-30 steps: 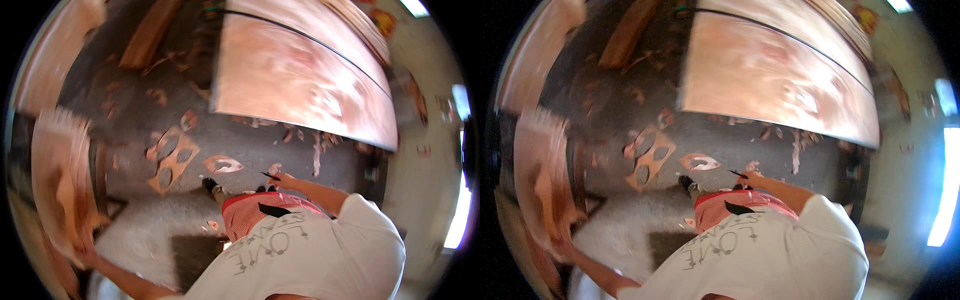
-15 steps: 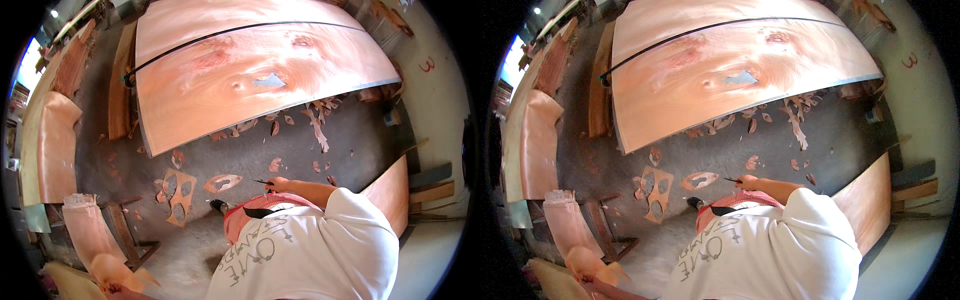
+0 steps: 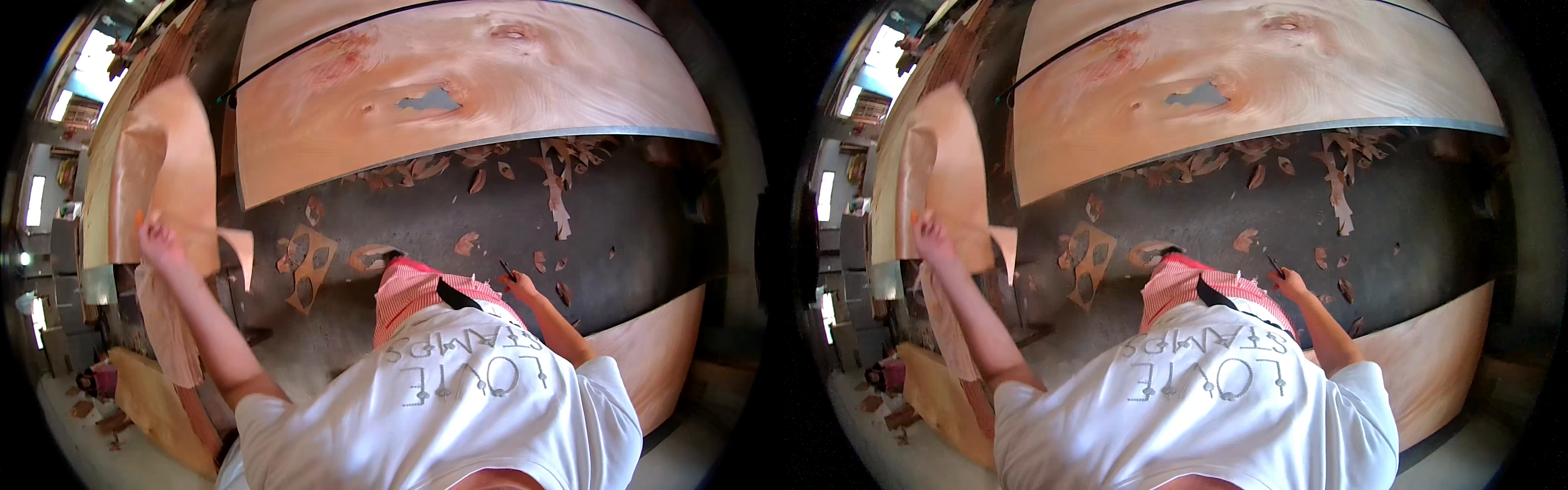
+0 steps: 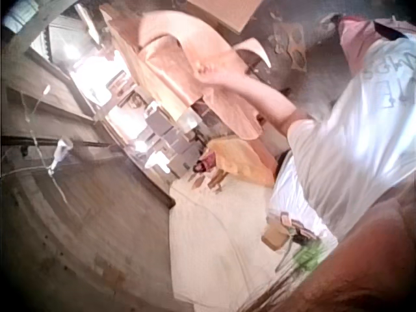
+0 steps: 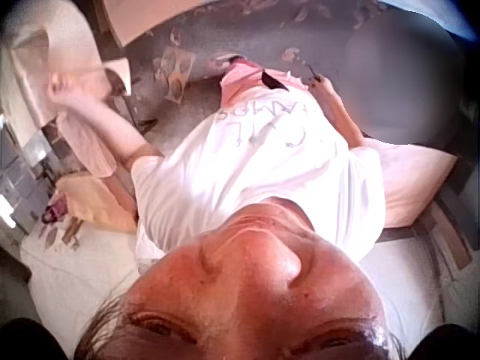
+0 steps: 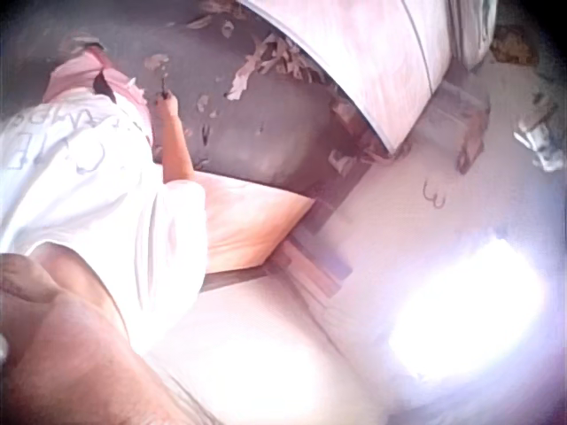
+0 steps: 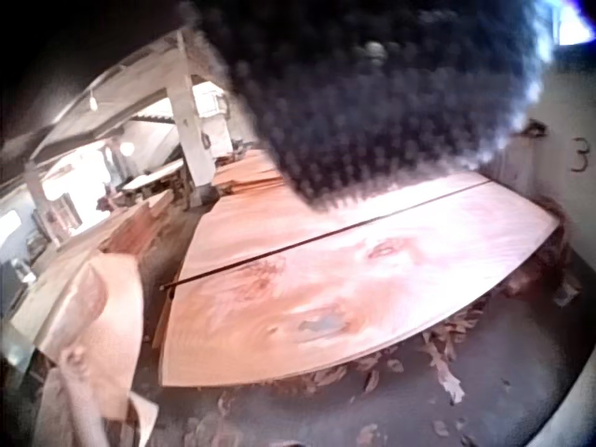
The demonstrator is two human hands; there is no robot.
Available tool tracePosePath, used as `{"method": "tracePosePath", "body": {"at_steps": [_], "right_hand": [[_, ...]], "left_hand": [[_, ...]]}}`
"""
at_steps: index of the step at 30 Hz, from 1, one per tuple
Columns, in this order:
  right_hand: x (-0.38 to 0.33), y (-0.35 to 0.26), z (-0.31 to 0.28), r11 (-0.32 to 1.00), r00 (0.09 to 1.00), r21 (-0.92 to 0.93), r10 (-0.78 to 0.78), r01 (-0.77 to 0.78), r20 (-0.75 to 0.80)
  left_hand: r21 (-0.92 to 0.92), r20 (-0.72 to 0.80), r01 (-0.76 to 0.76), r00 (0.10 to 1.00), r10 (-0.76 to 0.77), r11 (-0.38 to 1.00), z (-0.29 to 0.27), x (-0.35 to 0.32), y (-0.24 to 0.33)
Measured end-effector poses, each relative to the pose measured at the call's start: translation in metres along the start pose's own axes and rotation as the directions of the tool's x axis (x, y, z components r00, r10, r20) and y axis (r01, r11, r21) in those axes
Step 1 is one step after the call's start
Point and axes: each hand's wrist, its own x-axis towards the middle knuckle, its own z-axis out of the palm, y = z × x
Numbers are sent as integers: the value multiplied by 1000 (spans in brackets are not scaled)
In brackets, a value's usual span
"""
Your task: The person cuts shapes out of a large sheet of wood veneer using a utility knife and removes the cutout pieces.
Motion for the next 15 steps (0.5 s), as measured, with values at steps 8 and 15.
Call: {"method": "tracePosePath", "body": {"at_steps": [8,15], "right_hand": [[52,-15,-22,984,978,-39,-178,175,-108],[81,-126,-97,976,968,94,-178,196,-175]], "left_hand": [[-187,224,-64,969,106,980,215,-33,-115],[-188,427,217,896,-119,958,332,-109,-265]]}}
